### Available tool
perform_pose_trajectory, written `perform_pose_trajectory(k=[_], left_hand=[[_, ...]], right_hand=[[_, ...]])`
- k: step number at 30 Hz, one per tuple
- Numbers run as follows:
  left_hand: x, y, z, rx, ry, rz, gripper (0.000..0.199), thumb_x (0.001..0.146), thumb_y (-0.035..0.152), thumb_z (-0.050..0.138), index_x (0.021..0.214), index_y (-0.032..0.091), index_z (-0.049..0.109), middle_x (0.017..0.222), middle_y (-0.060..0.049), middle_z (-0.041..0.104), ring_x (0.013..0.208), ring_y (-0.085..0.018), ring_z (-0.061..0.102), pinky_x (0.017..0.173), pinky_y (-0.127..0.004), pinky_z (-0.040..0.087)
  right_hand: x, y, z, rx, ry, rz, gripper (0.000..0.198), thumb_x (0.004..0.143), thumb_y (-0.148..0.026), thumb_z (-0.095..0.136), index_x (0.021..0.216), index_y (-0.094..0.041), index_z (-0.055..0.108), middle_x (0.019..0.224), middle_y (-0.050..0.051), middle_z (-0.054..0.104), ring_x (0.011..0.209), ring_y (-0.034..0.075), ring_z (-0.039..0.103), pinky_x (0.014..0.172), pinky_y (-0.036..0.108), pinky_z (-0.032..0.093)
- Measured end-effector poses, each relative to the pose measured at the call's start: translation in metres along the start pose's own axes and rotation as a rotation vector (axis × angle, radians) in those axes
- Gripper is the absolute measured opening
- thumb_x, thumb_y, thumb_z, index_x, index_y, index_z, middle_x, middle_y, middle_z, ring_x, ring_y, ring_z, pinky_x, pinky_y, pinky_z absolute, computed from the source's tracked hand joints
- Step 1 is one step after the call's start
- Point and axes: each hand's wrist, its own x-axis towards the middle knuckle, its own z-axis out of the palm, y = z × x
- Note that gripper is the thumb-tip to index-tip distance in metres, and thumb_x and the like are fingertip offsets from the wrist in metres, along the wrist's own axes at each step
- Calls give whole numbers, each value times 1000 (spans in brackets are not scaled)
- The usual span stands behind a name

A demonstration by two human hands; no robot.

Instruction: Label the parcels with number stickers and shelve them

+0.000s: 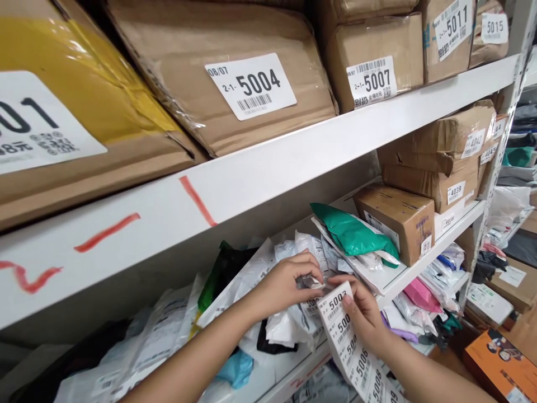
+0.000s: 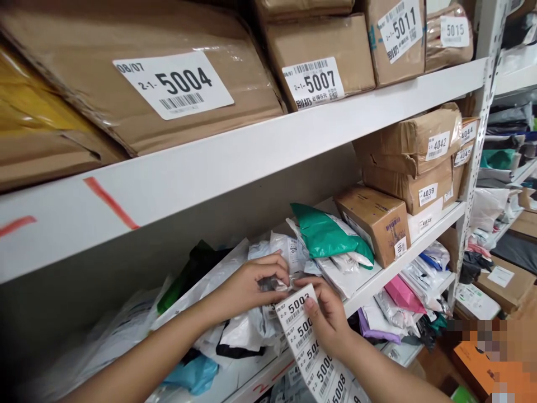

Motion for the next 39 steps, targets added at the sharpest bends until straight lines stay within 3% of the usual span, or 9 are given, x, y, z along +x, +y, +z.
perform_pose_trajectory(k=[4, 7, 9, 14, 19, 25, 29, 34, 39], left_hand=[[-8, -8, -3, 1, 49, 98, 24, 86, 41, 65, 76, 21, 72, 80, -6, 66, 83, -18, 63, 74, -29, 49], [-11, -7, -6, 51, 1, 150, 35, 91, 44, 56, 69, 20, 69, 73, -6, 65, 79, -19, 61, 72, -28, 47], [-12, -3, -7, 63, -47, 95, 40, 95, 43, 45, 69, 20, 65, 72, -5, 64, 76, -18, 60, 72, -27, 45], [-10, 7, -6, -22, -60, -136, 44, 97, 44, 26, 93, 21, 64, 88, -2, 68, 83, -18, 61, 75, -26, 44], [5, 14, -4, 195, -101, -318, 28, 90, 48, 42, 85, 22, 54, 64, 4, 53, 64, -17, 52, 58, -24, 34], [25, 34, -5, 552, -221, -391, 25, 91, 35, 40, 72, 22, 49, 69, -3, 62, 69, -22, 60, 56, -28, 33], [32, 42, 0, 769, -294, -388, 32, 95, 32, 34, 97, 17, 63, 101, -14, 72, 95, -29, 67, 74, -33, 45], [40, 42, -1, 837, -381, -383, 42, 95, 29, 32, 109, 10, 67, 118, -19, 68, 112, -30, 63, 94, -37, 46], [48, 45, -5, 792, -412, -453, 40, 93, 40, 37, 102, 17, 68, 110, -15, 73, 105, -31, 67, 82, -36, 49]], right_hand=[[1, 0, 3, -29, 98, 45, 36, 90, -57, 56, 83, -23, 65, 117, 9, 67, 111, 25, 60, 97, 36, 47], [6, -4, 11, 8, 160, 86, 39, 86, -60, 60, 78, -23, 66, 93, 7, 70, 88, 21, 63, 81, 32, 51], [11, -5, 19, 68, 149, 160, 38, 82, -61, 64, 80, -23, 67, 78, 4, 68, 72, 19, 61, 70, 30, 51], [28, -2, 27, 218, 68, 367, 50, 64, -69, 75, 71, -20, 67, 58, 0, 61, 55, 15, 53, 56, 28, 45], [41, 2, 24, 247, 102, 517, 58, 48, -70, 81, 52, -19, 53, 46, -4, 50, 44, 9, 38, 48, 25, 30], [41, -5, 26, 241, 177, 578, 61, 42, -71, 81, 50, -19, 50, 46, -6, 48, 47, 7, 35, 51, 26, 29], [40, -12, 22, 208, 151, 609, 60, 38, -67, 83, 51, -20, 49, 44, -8, 42, 46, 6, 30, 50, 25, 23], [42, -7, 19, 74, 150, 535, 58, 45, -67, 79, 49, -21, 43, 43, -10, 34, 47, 5, 24, 50, 26, 18], [40, 0, 21, 67, 134, 514, 55, 52, -68, 73, 52, -22, 43, 44, -9, 35, 47, 6, 25, 50, 26, 17]])
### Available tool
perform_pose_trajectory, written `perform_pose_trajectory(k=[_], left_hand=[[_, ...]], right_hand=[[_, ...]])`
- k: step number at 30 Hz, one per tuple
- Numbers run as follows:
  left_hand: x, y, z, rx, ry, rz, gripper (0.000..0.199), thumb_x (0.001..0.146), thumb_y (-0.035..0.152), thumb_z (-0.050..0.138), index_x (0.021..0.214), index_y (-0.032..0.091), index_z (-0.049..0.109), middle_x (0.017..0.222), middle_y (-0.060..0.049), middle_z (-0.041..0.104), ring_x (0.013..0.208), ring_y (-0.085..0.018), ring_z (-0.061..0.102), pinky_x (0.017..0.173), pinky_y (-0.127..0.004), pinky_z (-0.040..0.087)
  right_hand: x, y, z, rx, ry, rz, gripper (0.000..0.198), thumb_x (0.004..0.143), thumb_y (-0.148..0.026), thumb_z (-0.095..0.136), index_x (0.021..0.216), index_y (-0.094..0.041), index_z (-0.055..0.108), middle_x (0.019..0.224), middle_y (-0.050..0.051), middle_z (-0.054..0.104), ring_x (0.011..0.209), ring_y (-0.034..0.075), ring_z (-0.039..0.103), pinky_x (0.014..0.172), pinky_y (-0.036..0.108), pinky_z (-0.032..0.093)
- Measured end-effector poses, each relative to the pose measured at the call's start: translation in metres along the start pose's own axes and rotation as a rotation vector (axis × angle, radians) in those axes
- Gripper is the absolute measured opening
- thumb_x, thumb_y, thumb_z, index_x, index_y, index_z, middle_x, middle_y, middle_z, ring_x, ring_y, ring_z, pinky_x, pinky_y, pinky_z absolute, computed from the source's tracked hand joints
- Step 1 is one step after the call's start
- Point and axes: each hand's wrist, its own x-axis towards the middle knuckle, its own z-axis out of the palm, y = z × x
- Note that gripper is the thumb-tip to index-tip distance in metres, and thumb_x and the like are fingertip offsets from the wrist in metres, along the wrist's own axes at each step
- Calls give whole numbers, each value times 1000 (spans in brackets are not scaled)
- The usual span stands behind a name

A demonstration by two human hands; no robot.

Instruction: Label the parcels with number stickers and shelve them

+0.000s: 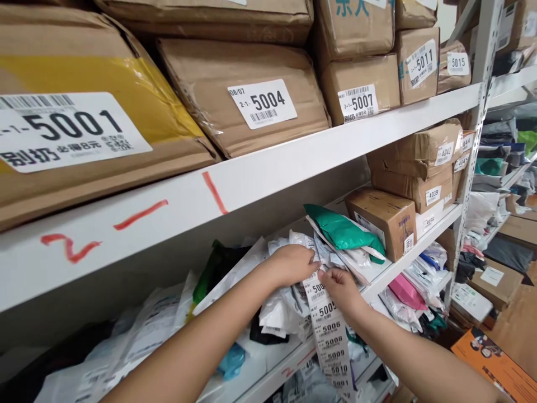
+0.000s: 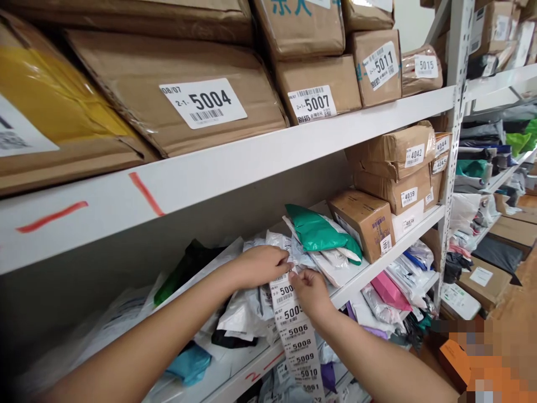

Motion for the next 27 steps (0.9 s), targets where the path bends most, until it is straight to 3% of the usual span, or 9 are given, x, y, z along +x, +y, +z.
perform_pose_trajectory(k=[5, 11, 17, 22, 27], left_hand=[[8, 2, -2, -35, 48, -17, 41, 90, 51, 44, 107, 20, 64, 103, -13, 73, 98, -31, 68, 74, -35, 48], [11, -9, 2, -57, 4, 79, 35, 95, 43, 40, 104, 18, 63, 108, -13, 72, 97, -29, 68, 73, -32, 47], [6, -3, 12, 78, 84, 45, 39, 100, 29, 27, 116, 14, 58, 112, -17, 72, 103, -32, 68, 79, -38, 50], [5, 5, 20, 124, 147, 15, 37, 100, 25, 27, 117, 14, 57, 110, -15, 72, 99, -30, 70, 77, -38, 53], [4, 8, 23, 124, 182, -20, 33, 100, 27, 32, 115, 11, 57, 104, -16, 72, 93, -29, 70, 73, -37, 54]], right_hand=[[2, 4, 3, 8, 63, 10, 56, 49, -69, 73, 50, -22, 43, 44, -9, 36, 48, 7, 27, 50, 26, 20], [-1, 5, 5, 132, 87, 68, 58, 48, -66, 78, 48, -23, 40, 43, -8, 37, 46, 7, 29, 49, 26, 22], [-12, -1, 4, 289, -46, 107, 56, 36, -59, 89, 62, -19, 60, 49, -5, 54, 47, 11, 46, 51, 26, 34], [-19, 3, 3, 327, 51, 149, 63, 41, -68, 86, 48, -21, 43, 43, -7, 46, 42, 7, 35, 46, 24, 27], [-37, 14, -13, 263, -75, 113, 53, 43, -58, 91, 70, -20, 66, 57, -3, 60, 54, 14, 52, 57, 27, 41]])
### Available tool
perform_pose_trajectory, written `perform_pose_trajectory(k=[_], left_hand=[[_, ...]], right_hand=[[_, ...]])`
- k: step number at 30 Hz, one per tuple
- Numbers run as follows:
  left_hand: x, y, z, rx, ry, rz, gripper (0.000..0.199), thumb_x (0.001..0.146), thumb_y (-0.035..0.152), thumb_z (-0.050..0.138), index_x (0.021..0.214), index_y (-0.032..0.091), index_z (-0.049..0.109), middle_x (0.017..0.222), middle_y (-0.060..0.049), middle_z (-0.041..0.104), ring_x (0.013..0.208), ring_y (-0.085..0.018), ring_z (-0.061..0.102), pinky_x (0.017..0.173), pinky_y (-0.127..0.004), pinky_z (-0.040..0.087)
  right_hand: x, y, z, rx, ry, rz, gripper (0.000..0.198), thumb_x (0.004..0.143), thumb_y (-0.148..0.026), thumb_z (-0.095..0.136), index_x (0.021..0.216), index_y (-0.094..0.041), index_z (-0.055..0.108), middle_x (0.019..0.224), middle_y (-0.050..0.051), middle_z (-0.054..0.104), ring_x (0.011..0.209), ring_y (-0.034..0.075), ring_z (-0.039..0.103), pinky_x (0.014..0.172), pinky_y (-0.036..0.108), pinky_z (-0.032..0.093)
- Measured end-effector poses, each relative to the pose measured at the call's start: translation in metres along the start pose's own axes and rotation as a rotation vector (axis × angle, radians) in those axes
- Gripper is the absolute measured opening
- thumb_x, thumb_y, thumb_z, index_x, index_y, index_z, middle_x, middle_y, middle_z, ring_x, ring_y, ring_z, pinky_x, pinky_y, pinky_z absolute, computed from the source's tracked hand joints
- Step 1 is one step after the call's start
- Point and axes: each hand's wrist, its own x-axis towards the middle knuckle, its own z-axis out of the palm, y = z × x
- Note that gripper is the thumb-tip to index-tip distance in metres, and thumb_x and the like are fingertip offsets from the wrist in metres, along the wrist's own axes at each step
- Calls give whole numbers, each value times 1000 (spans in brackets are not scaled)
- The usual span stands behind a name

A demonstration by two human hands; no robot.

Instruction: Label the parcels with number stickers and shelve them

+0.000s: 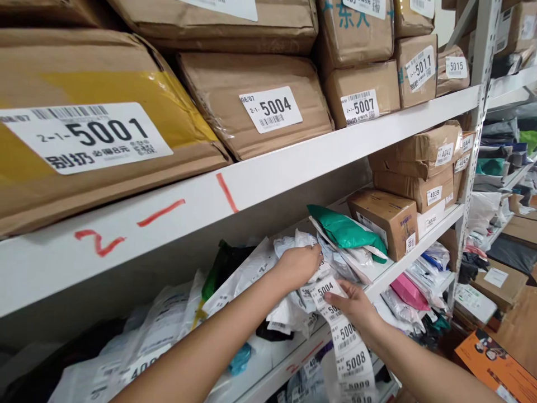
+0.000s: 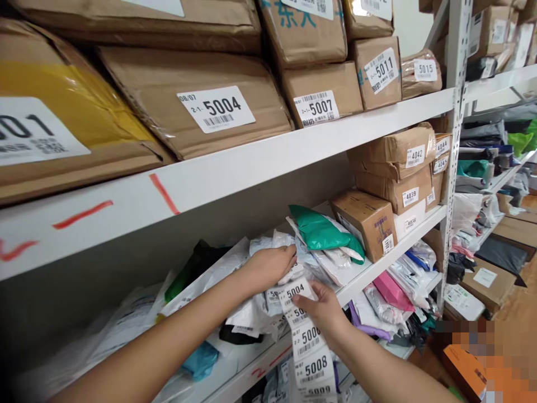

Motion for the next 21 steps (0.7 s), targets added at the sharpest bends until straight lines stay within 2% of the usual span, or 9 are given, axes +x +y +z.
perform_pose_trajectory(k=[2, 4, 7, 9, 11, 13, 16, 19, 21], left_hand=[[0, -2, 1, -14, 77, -32, 30, 98, 28, 39, 116, 11, 56, 101, -15, 71, 87, -28, 70, 68, -35, 54], [2, -9, 5, -13, 249, 25, 24, 95, 28, 50, 112, 14, 58, 104, -13, 69, 89, -27, 68, 66, -34, 53], [7, -26, 15, -55, 481, 373, 10, 93, 26, 57, 93, 19, 65, 101, -7, 68, 96, -22, 64, 73, -29, 50], [10, -36, 22, -129, 541, 593, 19, 96, 27, 52, 85, 20, 66, 93, -4, 69, 90, -18, 63, 77, -27, 48], [11, -42, 26, -175, 573, 642, 28, 99, 31, 46, 83, 20, 67, 92, -4, 68, 86, -17, 62, 77, -27, 46], [10, -43, 27, -202, 550, 595, 32, 100, 33, 43, 83, 20, 67, 95, -7, 68, 88, -18, 62, 79, -29, 46], [7, -42, 25, -324, 392, 596, 28, 100, 32, 42, 90, 21, 66, 102, -8, 70, 99, -20, 62, 91, -31, 45], [6, -39, 22, -450, 245, 569, 20, 97, 28, 45, 92, 21, 63, 109, -8, 70, 109, -21, 61, 97, -32, 44], [7, -39, 20, -502, 185, 503, 12, 88, 26, 56, 98, 21, 61, 110, -6, 69, 106, -21, 62, 93, -31, 46]], right_hand=[[-6, 4, -12, -115, -37, -13, 51, 50, -60, 88, 73, -19, 68, 59, -1, 61, 56, 15, 54, 58, 29, 42], [-10, 6, -24, -269, -48, -126, 45, 58, -60, 84, 67, -19, 66, 63, 1, 61, 60, 16, 54, 59, 29, 44], [-10, 1, -30, -498, -53, -478, 33, 75, -52, 76, 73, -20, 66, 90, 6, 66, 87, 21, 61, 81, 33, 49], [-8, -4, -27, -601, -78, -643, 26, 86, -46, 66, 83, -21, 66, 114, 10, 65, 111, 24, 59, 99, 36, 45], [-4, -7, -22, -657, -137, -693, 24, 93, -43, 57, 96, -21, 66, 132, 12, 59, 127, 24, 52, 109, 38, 39], [-1, -6, -18, -679, -165, -696, 30, 97, -41, 50, 116, -22, 62, 140, 12, 55, 134, 22, 47, 115, 40, 34], [3, 0, -19, -666, -55, -693, 47, 99, -44, 46, 141, -23, 46, 150, 12, 47, 142, 22, 39, 120, 43, 28], [5, 1, -21, -613, 47, -690, 58, 98, -50, 46, 148, -22, 38, 157, 11, 36, 147, 24, 29, 122, 45, 22], [6, -1, -18, -583, 33, -678, 57, 97, -52, 45, 146, -23, 42, 154, 11, 41, 146, 24, 32, 122, 44, 23]])
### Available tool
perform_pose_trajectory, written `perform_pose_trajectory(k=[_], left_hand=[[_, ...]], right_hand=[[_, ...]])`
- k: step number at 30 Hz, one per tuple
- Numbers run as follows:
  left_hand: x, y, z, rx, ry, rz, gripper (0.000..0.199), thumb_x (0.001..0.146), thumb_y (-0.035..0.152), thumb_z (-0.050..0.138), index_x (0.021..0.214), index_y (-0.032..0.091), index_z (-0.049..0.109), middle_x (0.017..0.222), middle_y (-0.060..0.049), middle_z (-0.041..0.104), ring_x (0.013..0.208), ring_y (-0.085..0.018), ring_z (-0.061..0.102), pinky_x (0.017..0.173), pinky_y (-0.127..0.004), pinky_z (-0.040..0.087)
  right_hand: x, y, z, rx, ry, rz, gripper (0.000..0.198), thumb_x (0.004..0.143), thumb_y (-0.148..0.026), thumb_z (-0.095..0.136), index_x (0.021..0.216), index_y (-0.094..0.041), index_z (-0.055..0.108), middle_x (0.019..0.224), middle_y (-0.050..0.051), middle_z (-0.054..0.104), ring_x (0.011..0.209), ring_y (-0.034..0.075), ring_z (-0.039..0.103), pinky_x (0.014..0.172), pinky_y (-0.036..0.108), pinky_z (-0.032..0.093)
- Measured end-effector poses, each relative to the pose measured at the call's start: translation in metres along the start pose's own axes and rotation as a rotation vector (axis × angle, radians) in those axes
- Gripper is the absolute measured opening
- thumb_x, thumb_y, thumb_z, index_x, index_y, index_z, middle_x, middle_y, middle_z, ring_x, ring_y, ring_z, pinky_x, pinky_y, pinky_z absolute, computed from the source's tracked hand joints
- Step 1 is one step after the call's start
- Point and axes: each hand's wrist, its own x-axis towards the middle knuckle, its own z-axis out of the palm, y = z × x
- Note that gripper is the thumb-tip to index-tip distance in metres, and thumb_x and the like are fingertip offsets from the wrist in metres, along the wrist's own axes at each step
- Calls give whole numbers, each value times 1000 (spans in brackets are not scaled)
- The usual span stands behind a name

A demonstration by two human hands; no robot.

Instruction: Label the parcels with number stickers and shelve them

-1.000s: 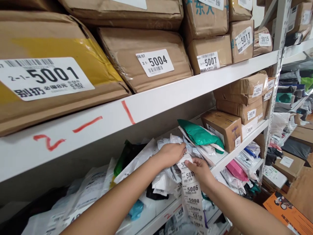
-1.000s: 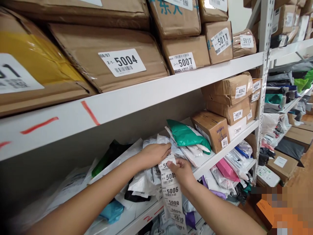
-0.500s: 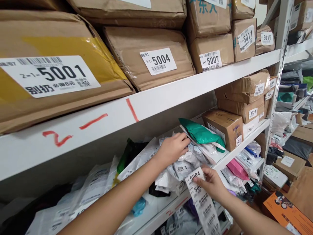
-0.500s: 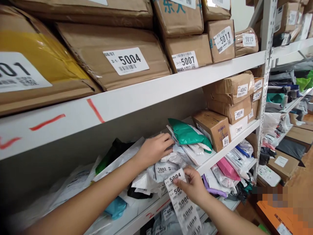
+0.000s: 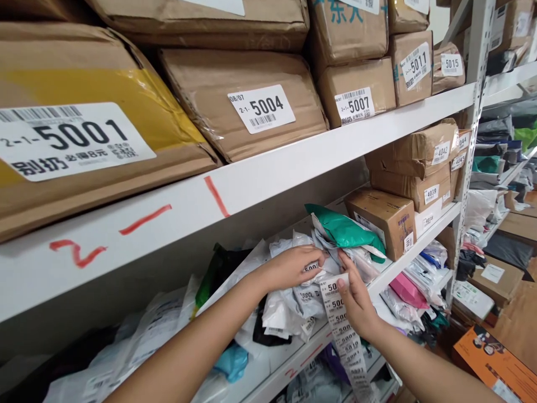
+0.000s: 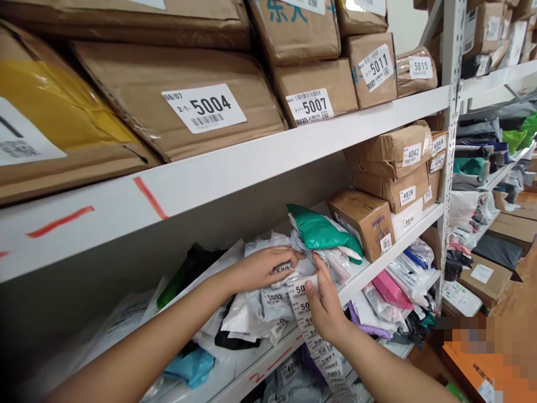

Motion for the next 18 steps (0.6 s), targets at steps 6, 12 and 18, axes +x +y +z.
perform_pose_trajectory(k=[6, 12, 18], left_hand=[[11, -7, -2, -118, -26, 7, 34, 80, 26, 55, 112, 20, 65, 118, -8, 66, 112, -23, 61, 99, -31, 44], [34, -13, -9, -328, -124, -101, 30, 87, 27, 45, 100, 18, 70, 115, -7, 70, 108, -20, 63, 96, -28, 46], [43, -11, -17, -281, -215, -168, 21, 80, 23, 52, 90, 18, 70, 106, -4, 71, 95, -17, 64, 83, -23, 47]], right_hand=[[14, -12, 15, 111, 15, 28, 44, 92, -60, 49, 105, -22, 66, 114, 9, 66, 110, 23, 58, 101, 36, 43], [35, -12, 27, 379, 90, 328, 56, 64, -77, 66, 71, -22, 58, 67, 0, 62, 68, 18, 57, 67, 30, 46], [46, -9, 39, 482, 212, 605, 50, 53, -66, 74, 55, -23, 48, 47, -5, 47, 48, 12, 41, 50, 27, 34]])
